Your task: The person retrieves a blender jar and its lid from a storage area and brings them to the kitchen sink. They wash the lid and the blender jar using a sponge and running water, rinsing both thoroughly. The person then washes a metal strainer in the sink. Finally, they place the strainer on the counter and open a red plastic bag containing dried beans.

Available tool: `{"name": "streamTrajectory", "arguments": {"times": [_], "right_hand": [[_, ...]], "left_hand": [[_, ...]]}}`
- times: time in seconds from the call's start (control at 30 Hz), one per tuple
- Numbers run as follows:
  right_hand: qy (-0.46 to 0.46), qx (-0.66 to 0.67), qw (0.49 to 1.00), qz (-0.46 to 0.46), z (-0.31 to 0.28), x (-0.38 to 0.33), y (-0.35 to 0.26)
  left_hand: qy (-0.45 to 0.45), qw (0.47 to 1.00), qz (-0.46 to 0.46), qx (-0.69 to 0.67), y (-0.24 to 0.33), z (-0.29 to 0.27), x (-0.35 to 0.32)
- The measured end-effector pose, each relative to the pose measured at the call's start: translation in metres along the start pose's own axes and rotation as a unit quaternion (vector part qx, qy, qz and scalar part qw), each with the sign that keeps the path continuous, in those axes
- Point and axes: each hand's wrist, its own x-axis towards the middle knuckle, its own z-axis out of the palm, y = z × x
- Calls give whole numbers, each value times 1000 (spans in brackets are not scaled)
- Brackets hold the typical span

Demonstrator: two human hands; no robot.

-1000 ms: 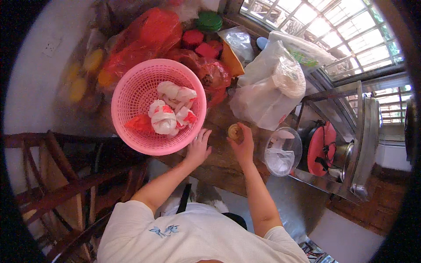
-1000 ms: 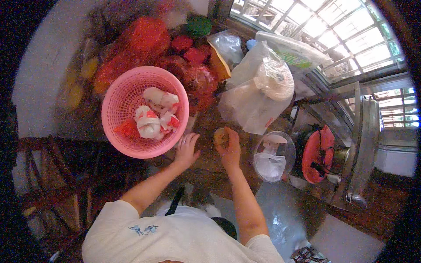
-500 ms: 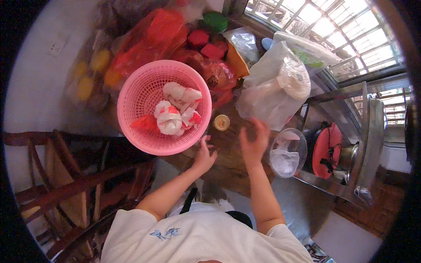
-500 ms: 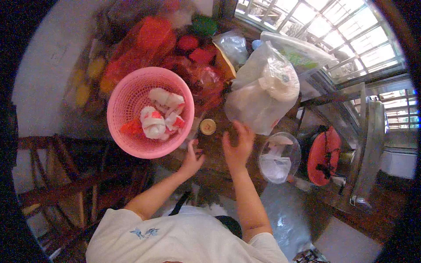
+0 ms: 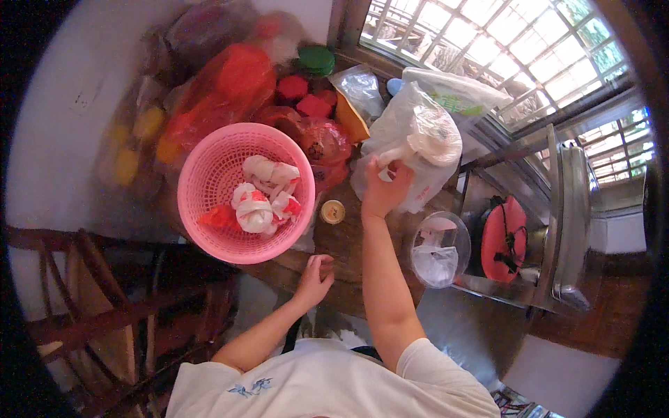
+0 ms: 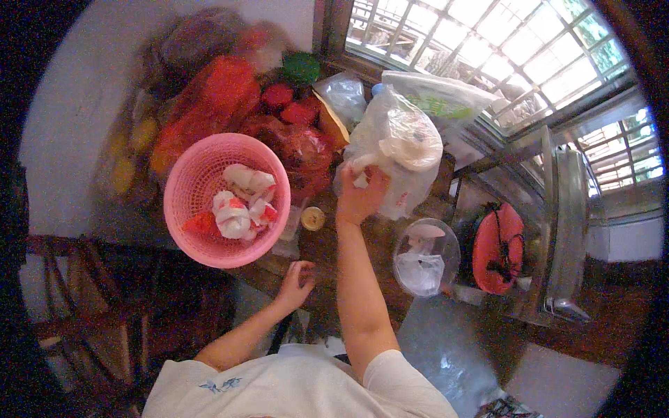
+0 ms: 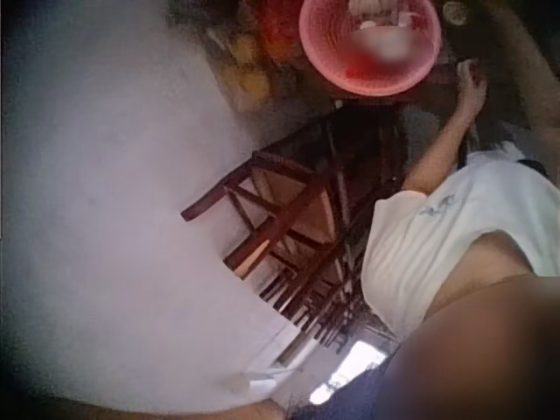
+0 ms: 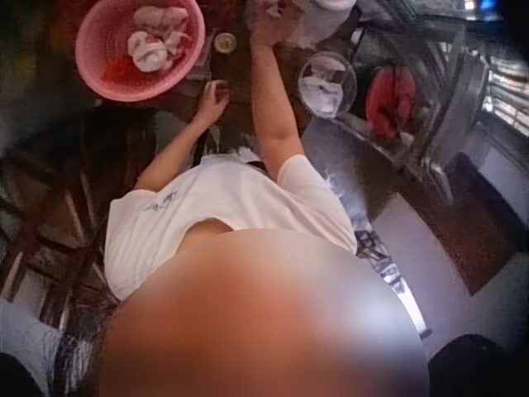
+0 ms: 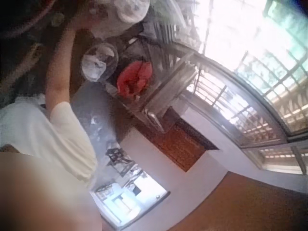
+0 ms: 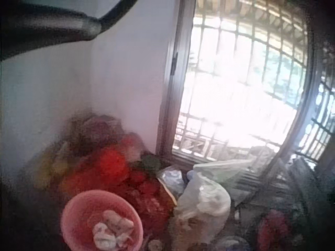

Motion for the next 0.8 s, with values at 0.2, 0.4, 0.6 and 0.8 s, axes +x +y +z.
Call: {"name": "streamTrajectory", "arguments": {"times": [0.2, 0.4, 0.6, 0.8], "right_hand": [[-40, 4, 999, 18, -24, 6, -1], [44, 245, 953, 170, -44, 11, 18], [-3, 300, 918, 258, -94, -11, 7], [-38, 291, 919, 263, -119, -46, -38]], "left_hand": [[-17, 998, -14, -55, 8, -17, -14], [-24, 998, 6, -66, 3, -30, -23], [-30, 997, 19, -71, 13, -49, -33], [-73, 995, 28, -53, 29, -58, -32]]}}
